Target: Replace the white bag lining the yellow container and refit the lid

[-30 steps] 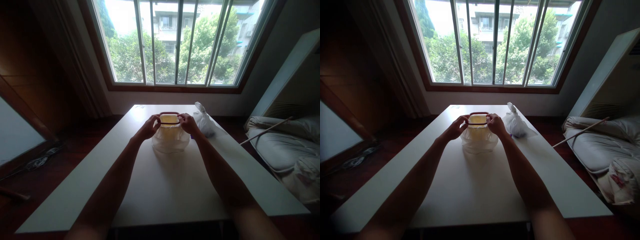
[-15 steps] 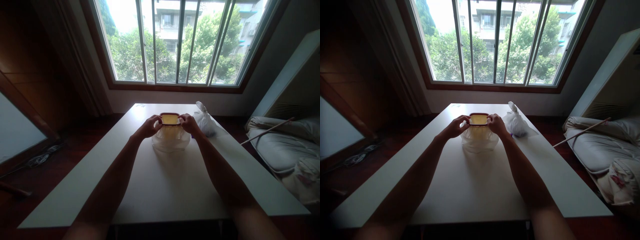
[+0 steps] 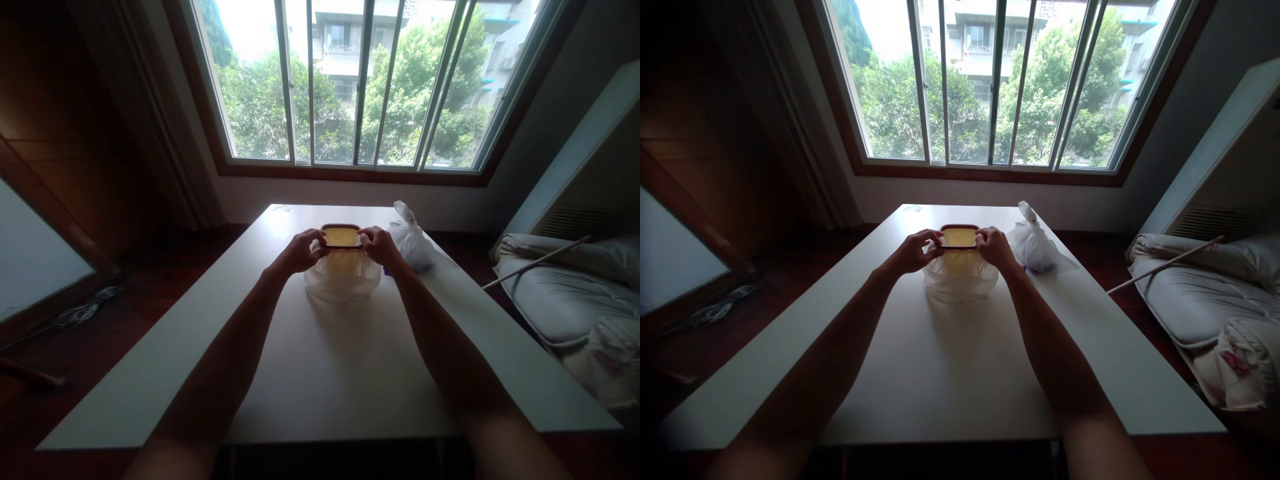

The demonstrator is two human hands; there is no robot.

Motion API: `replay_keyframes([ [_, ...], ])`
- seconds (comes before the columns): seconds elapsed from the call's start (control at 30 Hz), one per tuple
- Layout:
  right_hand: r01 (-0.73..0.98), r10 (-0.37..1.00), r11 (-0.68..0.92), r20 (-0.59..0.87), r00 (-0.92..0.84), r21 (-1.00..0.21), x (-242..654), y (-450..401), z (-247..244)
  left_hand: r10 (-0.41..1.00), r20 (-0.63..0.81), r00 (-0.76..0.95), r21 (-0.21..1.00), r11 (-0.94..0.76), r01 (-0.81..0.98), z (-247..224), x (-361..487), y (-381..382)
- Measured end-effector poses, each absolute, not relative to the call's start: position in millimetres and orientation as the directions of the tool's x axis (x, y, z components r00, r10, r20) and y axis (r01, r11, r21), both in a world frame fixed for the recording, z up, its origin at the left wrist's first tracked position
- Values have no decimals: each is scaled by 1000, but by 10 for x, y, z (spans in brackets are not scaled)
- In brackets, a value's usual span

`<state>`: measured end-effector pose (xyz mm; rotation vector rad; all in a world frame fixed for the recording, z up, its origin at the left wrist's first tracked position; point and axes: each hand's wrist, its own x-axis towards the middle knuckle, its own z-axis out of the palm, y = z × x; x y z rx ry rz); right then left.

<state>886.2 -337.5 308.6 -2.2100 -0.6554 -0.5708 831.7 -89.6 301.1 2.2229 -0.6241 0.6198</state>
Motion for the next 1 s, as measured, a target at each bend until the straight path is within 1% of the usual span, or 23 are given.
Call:
replay_keyframes([
  [0.2,605,281,-582,563,777,-544,8881,-3382,3078,-221,580,784,569,-579,-584,3039,8295,-908],
  [0.33,596,293,-594,545,786,-540,8859,-3392,3104,-220,584,781,553,-596,-582,3090,8264,-919],
  [0.47,576,288,-597,521,804,-558,8839,-3395,3139,-198,622,758,532,-604,-594,3136,8252,-929],
  [0.57,589,273,-575,546,792,-568,8860,-3412,3150,-185,646,741,533,-586,-611,3160,8254,-926],
  [0.67,603,219,-551,597,772,-578,8912,-3445,3148,-196,662,724,555,-520,-649,3174,8255,-914],
  [0.73,628,192,-497,630,752,-598,8948,-3470,3147,-221,661,717,590,-437,-679,3183,8250,-904],
  [0.8,668,210,-388,645,735,-635,8971,-3497,3150,-248,650,718,634,-344,-693,3195,8240,-897],
  [0.87,678,265,-252,625,735,-691,8973,-3529,3161,-268,637,722,670,-271,-691,3212,8227,-891],
  [0.93,662,327,-143,596,733,-736,8953,-3572,3181,-273,634,724,685,-238,-689,3231,8215,-884],
  [1.0,672,398,-72,596,697,-737,8922,-3626,3205,-258,647,718,685,-217,-695,3246,8208,-876],
])
